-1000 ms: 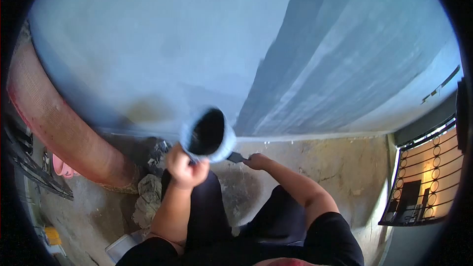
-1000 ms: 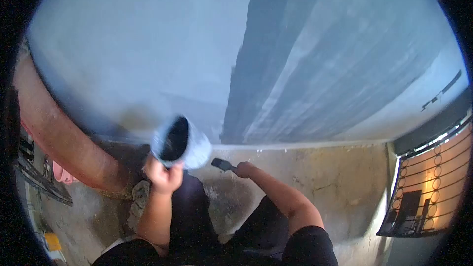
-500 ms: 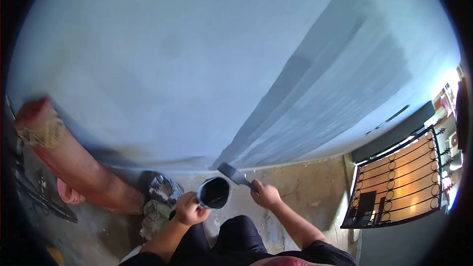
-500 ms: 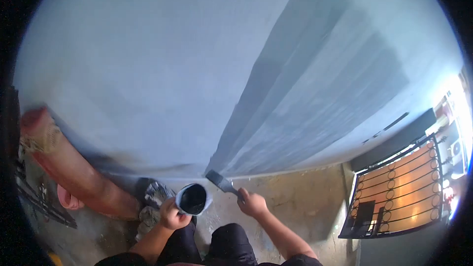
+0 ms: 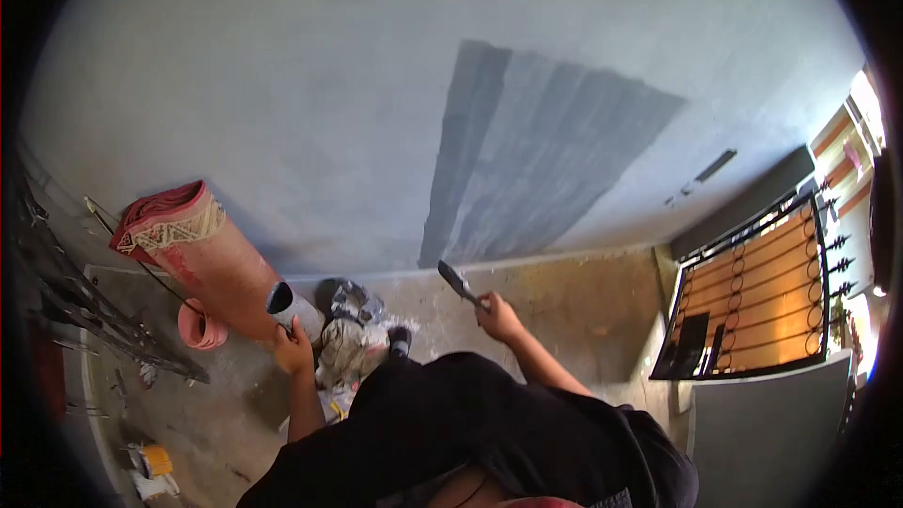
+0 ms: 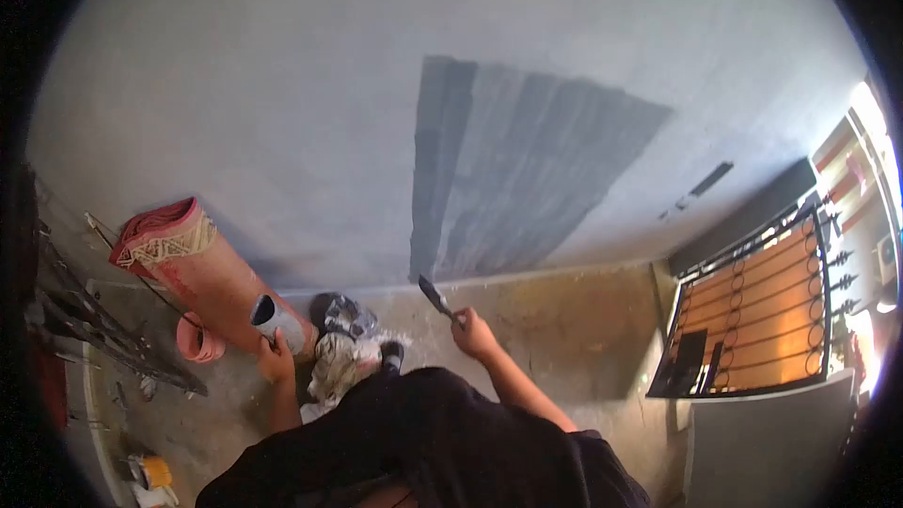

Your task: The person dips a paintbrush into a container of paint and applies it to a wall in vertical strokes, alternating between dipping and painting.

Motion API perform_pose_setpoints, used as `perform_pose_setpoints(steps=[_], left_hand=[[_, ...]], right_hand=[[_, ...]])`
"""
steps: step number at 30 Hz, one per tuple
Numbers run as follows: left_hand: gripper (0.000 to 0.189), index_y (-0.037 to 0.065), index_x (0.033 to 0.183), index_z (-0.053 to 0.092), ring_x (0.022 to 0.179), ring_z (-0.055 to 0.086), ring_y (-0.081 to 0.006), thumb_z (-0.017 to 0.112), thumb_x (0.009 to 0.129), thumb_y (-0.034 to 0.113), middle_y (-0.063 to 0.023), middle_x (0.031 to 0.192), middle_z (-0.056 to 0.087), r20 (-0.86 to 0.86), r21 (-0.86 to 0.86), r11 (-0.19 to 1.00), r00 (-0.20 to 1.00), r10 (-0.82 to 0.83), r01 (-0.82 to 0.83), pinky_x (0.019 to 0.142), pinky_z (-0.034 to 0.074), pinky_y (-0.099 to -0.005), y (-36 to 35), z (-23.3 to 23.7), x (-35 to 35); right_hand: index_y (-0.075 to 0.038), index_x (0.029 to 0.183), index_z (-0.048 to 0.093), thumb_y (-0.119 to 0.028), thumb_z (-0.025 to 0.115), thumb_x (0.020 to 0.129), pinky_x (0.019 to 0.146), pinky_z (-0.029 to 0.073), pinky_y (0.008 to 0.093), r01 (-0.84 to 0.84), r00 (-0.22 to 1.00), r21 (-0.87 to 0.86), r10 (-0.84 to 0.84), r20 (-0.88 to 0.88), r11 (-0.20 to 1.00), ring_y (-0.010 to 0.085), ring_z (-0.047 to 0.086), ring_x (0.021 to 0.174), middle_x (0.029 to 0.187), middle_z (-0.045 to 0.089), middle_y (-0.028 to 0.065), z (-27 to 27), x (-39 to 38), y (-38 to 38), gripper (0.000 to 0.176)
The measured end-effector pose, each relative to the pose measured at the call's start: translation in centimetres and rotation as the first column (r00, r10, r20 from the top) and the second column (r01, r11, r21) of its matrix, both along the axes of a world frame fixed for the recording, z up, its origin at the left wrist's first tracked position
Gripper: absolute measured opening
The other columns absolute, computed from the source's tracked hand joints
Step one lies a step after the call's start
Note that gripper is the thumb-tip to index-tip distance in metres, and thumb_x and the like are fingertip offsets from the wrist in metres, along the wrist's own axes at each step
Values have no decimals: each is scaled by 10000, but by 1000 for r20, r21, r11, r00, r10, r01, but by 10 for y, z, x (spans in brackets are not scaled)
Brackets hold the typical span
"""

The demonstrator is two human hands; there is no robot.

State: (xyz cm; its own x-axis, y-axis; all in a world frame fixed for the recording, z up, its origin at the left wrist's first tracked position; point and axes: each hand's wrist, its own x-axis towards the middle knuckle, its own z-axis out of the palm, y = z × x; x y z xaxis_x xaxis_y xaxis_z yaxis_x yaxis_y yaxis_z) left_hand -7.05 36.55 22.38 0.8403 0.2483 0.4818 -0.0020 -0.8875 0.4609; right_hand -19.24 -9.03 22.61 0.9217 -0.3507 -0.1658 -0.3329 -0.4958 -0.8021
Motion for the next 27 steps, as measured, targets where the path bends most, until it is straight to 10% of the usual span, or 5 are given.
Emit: perform_pose_setpoints(steps=[3, 5, 6, 16, 27], left_hand=[[416, 4, 927, 646, 819, 639, -462, 630, 972, 417, -244, 886, 672, -153, -73, 991, 984, 95, -108, 680, 488, -519, 11, -20, -24], [439, 1, 990, 691, 860, 658, -465, 616, 978, 434, -261, 953, 695, -61, -67, 990, 991, 123, -127, 702, 509, -509, 28, -56, -32], [462, -3, 1032, 696, 893, 669, -459, 613, 974, 447, -262, 984, 701, -168, -115, 967, 964, 207, -228, 736, 522, -502, 34, -67, -42], [561, -45, 1078, 707, 995, 697, -426, 645, 934, 494, -273, 1080, 709, -502, -11, 756, 658, 562, -654, 821, 548, -514, 69, -107, -89], [396, -17, 1067, 704, 980, 683, -457, 748, 871, 325, -263, 1035, 711, -579, -13, 943, 772, 264, -333, 816, 528, -516, 90, -128, -2]], right_hand=[[-15, 1192, 587, -221, 673, 923, 637, 520, 339, 16, 994, 201, 6, -110, 979, 165, 662, 680, 770, 699, 93, 26, -20, -11, 350], [-51, 1165, 614, -260, 675, 900, 761, 540, 471, 98, 993, 105, -90, -71, 990, 397, 711, 841, 835, 721, 209, 22, -32, -24, 344], [-21, 1183, 584, -215, 674, 915, 690, 539, 364, 100, 993, 60, -97, -61, 993, 245, 704, 726, 814, 720, 144, 22, -39, -32, 343], [-85, 1265, 504, -99, 585, 951, 558, 444, 468, 242, 918, -44, -214, 334, 969, 383, 593, 574, 653, 559, 189, 165, -16, -5, 324], [-68, 1344, 543, -76, 600, 950, 720, 528, 435, 430, 666, -298, -77, 742, 852, 369, 643, 846, 993, 643, 206, 272, 129, 39, 399]])
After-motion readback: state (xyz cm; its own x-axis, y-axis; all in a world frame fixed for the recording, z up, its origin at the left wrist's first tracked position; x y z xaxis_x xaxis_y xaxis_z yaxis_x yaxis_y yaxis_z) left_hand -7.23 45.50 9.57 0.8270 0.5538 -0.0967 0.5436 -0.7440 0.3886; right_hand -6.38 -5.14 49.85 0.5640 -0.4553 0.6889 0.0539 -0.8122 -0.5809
